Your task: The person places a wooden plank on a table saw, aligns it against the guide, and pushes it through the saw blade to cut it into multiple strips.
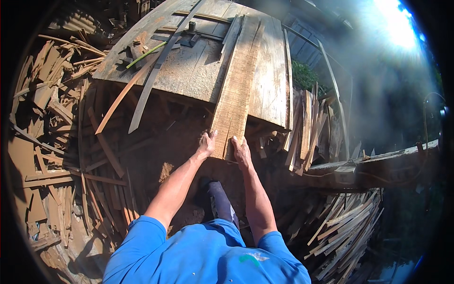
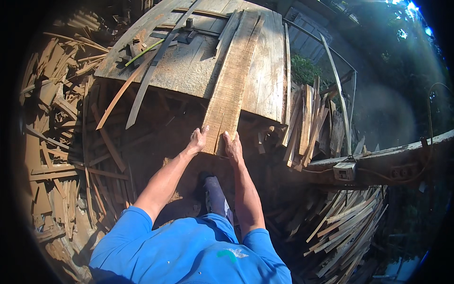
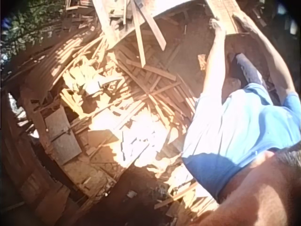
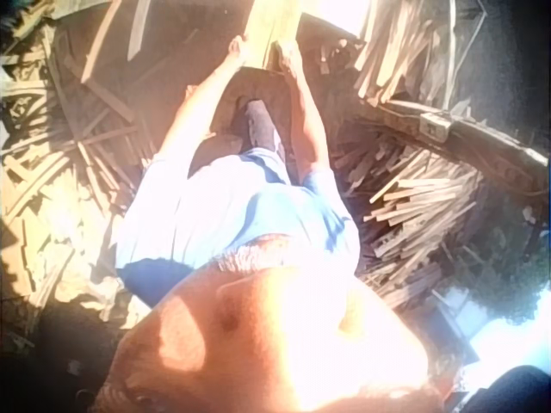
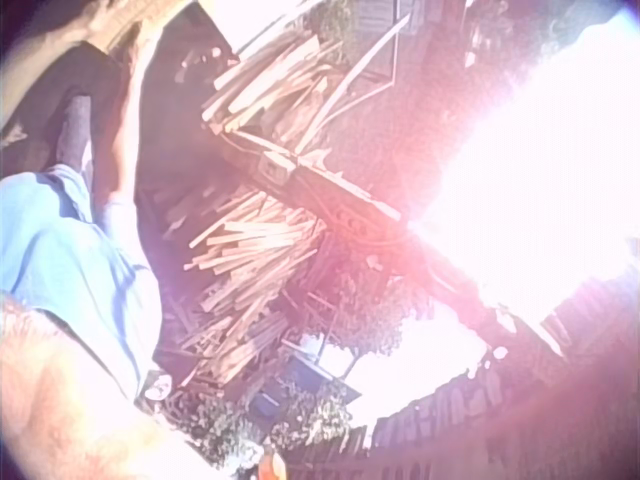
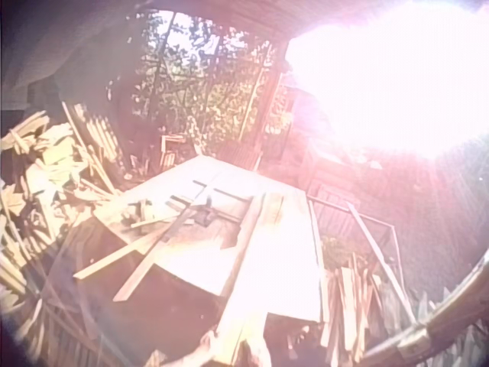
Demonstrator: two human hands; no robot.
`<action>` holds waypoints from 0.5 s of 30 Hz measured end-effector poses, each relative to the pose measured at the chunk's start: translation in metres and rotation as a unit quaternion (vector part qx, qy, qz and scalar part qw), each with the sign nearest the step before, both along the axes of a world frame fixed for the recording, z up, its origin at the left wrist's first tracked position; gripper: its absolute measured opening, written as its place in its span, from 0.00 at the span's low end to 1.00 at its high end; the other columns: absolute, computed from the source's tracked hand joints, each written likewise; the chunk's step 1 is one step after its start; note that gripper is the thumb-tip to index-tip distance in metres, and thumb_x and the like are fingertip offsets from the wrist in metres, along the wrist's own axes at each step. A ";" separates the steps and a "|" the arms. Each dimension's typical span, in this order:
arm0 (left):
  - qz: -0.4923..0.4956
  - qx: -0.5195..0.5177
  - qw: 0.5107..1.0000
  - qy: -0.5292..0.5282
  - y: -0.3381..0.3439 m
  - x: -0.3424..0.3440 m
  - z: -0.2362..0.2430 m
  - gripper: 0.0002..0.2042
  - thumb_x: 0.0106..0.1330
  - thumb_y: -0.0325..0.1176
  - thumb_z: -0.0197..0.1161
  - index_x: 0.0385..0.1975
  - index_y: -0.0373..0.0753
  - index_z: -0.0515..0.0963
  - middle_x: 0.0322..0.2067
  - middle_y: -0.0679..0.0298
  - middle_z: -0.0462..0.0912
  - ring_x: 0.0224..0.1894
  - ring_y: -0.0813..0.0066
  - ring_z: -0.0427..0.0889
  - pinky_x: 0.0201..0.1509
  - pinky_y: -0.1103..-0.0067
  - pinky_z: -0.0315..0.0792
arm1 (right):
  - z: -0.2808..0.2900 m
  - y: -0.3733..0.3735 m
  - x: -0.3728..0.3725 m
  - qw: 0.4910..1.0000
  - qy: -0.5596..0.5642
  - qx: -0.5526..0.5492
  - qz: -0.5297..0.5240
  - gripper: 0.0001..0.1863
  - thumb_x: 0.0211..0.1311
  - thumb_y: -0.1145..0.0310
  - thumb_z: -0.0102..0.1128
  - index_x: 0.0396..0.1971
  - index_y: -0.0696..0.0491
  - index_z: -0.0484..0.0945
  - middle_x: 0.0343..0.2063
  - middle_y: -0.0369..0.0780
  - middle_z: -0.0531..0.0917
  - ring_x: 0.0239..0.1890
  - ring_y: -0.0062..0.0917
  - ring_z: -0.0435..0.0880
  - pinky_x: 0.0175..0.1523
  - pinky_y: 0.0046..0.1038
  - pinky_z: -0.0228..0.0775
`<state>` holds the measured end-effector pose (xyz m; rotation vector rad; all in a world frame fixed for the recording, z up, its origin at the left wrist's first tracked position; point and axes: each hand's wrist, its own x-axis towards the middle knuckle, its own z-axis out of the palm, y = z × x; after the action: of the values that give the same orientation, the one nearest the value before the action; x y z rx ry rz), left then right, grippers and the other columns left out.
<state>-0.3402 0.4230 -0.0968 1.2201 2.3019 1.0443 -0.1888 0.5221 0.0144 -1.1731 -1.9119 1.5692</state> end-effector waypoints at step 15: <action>0.021 -0.030 0.999 0.013 0.020 -0.006 0.026 0.22 0.71 0.30 0.48 0.63 0.30 0.65 0.37 0.40 0.70 0.35 0.45 0.72 0.37 0.59 0.70 | 0.027 0.012 -0.014 0.999 -0.037 -0.001 -0.012 0.25 0.72 0.53 0.53 0.55 0.59 0.71 0.45 0.51 0.83 0.48 0.37 0.82 0.53 0.33 0.72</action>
<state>-0.3466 0.4429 -0.0713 1.1735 2.3718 0.9719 -0.2025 0.5338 0.0412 -1.2662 -1.9357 1.5365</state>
